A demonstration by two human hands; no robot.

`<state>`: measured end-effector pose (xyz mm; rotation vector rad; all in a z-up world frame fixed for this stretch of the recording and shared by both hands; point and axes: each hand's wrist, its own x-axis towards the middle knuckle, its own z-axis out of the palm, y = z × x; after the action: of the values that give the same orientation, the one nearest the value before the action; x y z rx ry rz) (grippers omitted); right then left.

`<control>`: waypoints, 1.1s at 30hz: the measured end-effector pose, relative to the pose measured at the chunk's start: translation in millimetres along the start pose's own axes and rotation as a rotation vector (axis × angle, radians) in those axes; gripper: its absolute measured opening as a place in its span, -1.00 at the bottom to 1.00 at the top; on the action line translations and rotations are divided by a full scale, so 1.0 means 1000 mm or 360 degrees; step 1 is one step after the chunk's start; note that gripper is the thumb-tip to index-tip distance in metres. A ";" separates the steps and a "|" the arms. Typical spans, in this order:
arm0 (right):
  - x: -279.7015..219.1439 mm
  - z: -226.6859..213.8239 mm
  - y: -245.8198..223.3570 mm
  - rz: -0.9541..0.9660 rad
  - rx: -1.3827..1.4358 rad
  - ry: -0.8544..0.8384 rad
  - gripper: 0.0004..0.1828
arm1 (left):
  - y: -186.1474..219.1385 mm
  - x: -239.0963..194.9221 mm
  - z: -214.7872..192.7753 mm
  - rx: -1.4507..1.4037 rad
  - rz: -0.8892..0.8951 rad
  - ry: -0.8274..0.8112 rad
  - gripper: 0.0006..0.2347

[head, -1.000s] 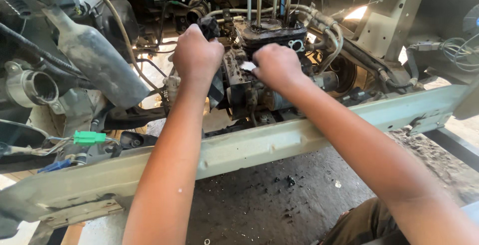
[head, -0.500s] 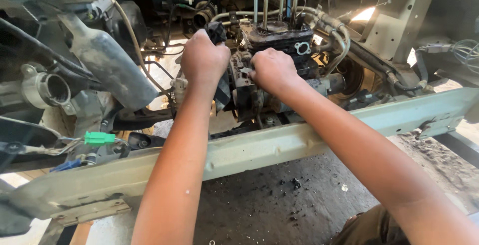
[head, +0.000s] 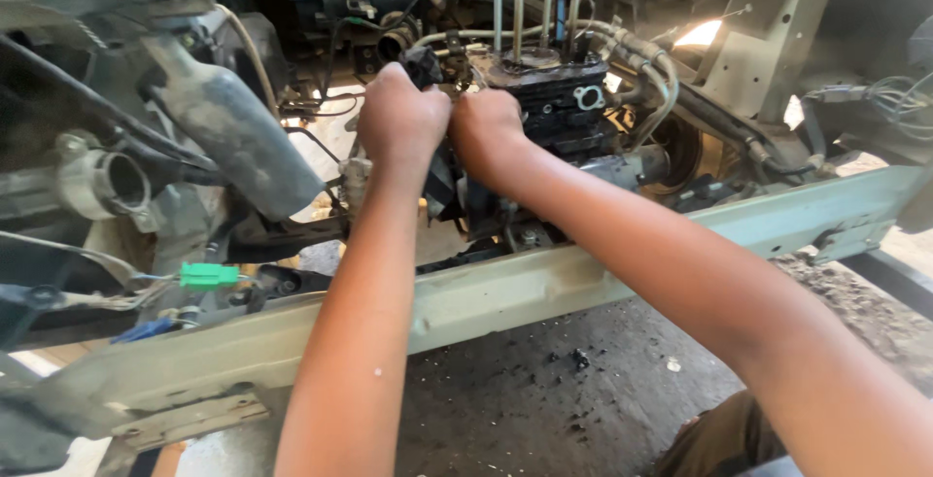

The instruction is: The person cleans a greasy engine block using a rag and a metal scraper. They repeatedly wipe the engine surfaces and scrape off accumulated grime, focusing on the area around the starter motor and cylinder head.

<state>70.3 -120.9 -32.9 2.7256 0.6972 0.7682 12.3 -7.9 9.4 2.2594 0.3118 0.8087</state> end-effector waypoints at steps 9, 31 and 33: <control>-0.033 -0.062 0.042 -0.0125 0.0285 0.0659 -0.79 | 0.005 -0.002 -0.008 -0.0382 0.0226 0.0736 -0.73; -0.109 -0.052 0.082 -0.0423 0.0853 0.0874 -0.76 | 0.026 -0.021 0.028 -0.0471 0.0502 -0.0205 -0.81; -0.110 -0.048 0.085 -0.0472 0.0832 0.0788 -0.74 | 0.016 -0.015 0.019 -0.0194 0.0342 -0.0114 -0.75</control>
<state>-5.6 -245.3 -11.6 2.7562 1.5625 1.3583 12.7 -36.5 3.2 2.2252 -0.0143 0.8294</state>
